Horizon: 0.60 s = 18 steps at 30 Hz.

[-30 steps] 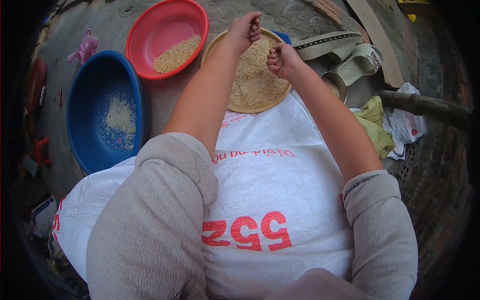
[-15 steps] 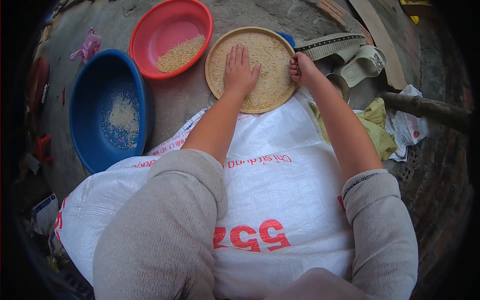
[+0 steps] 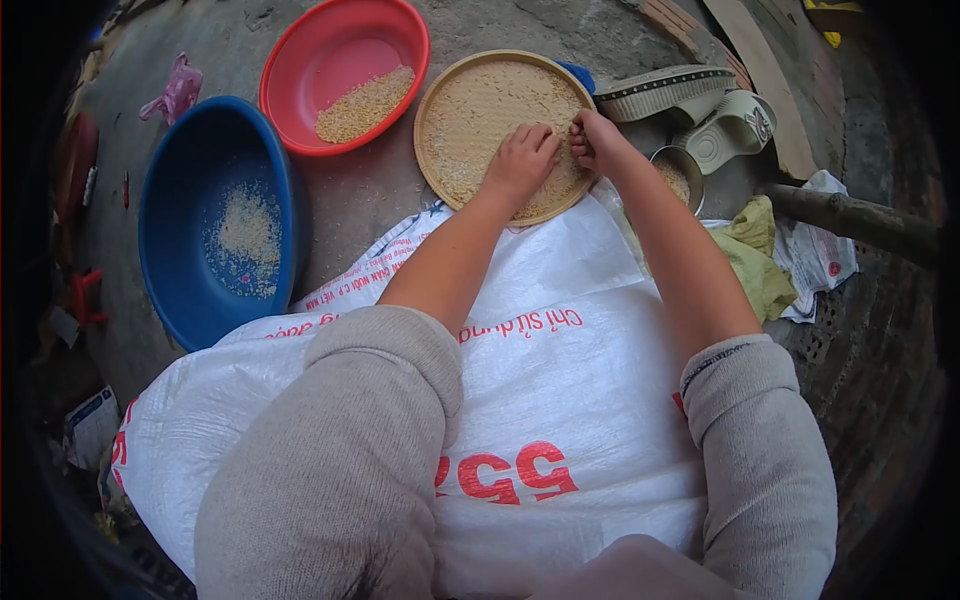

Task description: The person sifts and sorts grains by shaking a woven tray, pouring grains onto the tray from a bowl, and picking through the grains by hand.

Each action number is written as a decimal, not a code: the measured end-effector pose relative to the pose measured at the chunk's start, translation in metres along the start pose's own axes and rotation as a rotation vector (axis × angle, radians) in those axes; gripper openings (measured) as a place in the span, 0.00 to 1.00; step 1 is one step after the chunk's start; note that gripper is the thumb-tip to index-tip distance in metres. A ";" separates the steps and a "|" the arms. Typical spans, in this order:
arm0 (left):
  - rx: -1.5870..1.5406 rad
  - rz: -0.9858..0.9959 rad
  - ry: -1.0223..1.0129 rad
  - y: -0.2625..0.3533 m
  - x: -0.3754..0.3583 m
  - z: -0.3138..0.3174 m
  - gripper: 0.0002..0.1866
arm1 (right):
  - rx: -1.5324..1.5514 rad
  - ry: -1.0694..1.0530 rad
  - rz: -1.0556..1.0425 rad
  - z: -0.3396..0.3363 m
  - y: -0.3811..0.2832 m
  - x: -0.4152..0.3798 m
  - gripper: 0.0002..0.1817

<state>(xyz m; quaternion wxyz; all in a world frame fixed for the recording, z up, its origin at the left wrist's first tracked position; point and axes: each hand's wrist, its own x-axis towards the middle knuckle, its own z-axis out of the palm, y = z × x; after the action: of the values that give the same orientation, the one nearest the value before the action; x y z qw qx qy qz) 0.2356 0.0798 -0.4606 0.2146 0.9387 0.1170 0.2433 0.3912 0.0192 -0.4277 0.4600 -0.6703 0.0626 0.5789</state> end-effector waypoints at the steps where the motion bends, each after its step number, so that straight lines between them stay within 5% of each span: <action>1: 0.041 0.047 0.007 -0.005 0.004 0.000 0.12 | 0.002 -0.003 -0.007 0.001 0.001 -0.001 0.10; 11: 0.068 0.086 -0.193 -0.046 0.036 -0.004 0.08 | 0.033 -0.051 0.006 -0.010 0.006 0.002 0.08; 14: 0.074 -0.091 -0.154 -0.044 0.054 -0.001 0.08 | 0.015 -0.063 0.003 -0.009 0.004 0.003 0.08; 16: -0.481 -0.644 -0.199 -0.036 0.078 -0.014 0.10 | 0.042 -0.085 -0.005 -0.008 0.005 0.004 0.09; 17: -0.481 -0.642 -0.201 -0.039 0.087 -0.015 0.10 | 0.067 -0.107 -0.013 -0.006 0.005 0.003 0.10; 18: -0.891 -0.776 -0.285 -0.044 0.097 -0.016 0.10 | 0.068 -0.106 -0.014 -0.004 0.004 0.003 0.10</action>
<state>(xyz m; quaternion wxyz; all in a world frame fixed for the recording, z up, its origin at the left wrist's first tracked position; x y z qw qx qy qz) 0.3057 0.1551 -0.4285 0.6735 0.6706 0.3077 0.0449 0.3926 0.0157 -0.4328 0.4891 -0.6232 0.0532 0.6079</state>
